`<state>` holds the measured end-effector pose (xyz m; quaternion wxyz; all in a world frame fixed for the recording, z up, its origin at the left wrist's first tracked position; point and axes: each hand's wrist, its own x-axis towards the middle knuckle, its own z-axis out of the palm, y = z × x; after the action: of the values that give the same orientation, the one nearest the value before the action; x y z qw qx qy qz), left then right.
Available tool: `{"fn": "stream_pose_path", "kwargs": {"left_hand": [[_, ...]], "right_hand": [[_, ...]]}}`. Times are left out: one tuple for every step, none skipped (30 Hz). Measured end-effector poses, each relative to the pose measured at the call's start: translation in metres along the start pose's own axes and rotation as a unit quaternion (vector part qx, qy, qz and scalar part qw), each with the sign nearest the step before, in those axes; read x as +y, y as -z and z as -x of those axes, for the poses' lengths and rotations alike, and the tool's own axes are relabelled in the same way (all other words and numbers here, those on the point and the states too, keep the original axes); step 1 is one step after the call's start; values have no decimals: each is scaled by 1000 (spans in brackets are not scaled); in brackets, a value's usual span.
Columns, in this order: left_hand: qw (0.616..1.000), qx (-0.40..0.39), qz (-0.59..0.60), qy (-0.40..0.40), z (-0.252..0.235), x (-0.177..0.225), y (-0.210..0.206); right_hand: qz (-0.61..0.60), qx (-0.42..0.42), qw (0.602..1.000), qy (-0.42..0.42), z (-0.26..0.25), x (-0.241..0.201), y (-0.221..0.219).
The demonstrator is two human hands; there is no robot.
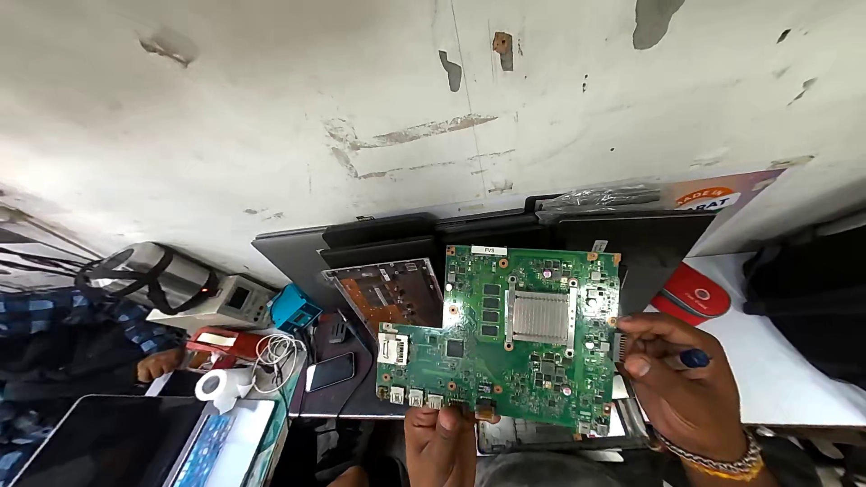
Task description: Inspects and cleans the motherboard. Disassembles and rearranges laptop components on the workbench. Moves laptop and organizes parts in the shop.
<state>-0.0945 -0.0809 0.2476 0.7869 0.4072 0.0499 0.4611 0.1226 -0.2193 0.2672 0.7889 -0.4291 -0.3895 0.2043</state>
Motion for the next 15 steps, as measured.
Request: {"fn": "stream_pose_path", "kwargs": {"left_hand": [[1000, -2, 2, -1, 1, 0, 0], [1000, -5, 4, -1, 1, 0, 1], [1000, -8, 3, -3, 2, 1, 1], [1000, -12, 0, -4, 3, 1, 2], [1000, -15, -1, -6, 4, 2, 2], [1000, -18, -3, -8, 5, 2, 3], [1000, -20, -3, -10, 6, 2, 3], [1000, -22, -1, -13, 7, 3, 4], [1000, -27, 2, -16, 7, 3, 4], [999, -32, 1, -18, 7, 3, 4], [999, -36, -1, -19, 7, 4, 4], [999, -39, -4, -20, 8, 5, 3], [999, -40, -7, -20, 8, 6, 3], [999, -40, -10, -19, 9, 6, 3], [999, -41, -11, -20, 9, 7, 3]], "right_hand": [[0, 0, 1000, 3, 1, 0, 0], [0, 0, 1000, 6, 2, -1, 0], [-1, -1, 1000, 7, 3, -1, 0], [-4, -2, 1000, 9, 3, -2, 0], [-8, -3, 1000, 11, 4, -3, 0], [-10, -5, 1000, 13, 4, -3, -1], [-13, -5, 1000, 15, 5, -4, -1], [-17, -4, 1000, 17, 5, -5, -1], [-18, -6, 1000, 19, 5, -5, -2], [-19, -7, 1000, 22, 6, -6, -2], [-21, -10, 999, 24, 6, -7, -2], [-24, -11, 999, 26, 6, -7, -2], [-27, -11, 999, 25, 6, -8, -2], [-30, -10, 999, 24, 7, -8, -2], [-32, -10, 999, 24, 7, -8, -2]]}}
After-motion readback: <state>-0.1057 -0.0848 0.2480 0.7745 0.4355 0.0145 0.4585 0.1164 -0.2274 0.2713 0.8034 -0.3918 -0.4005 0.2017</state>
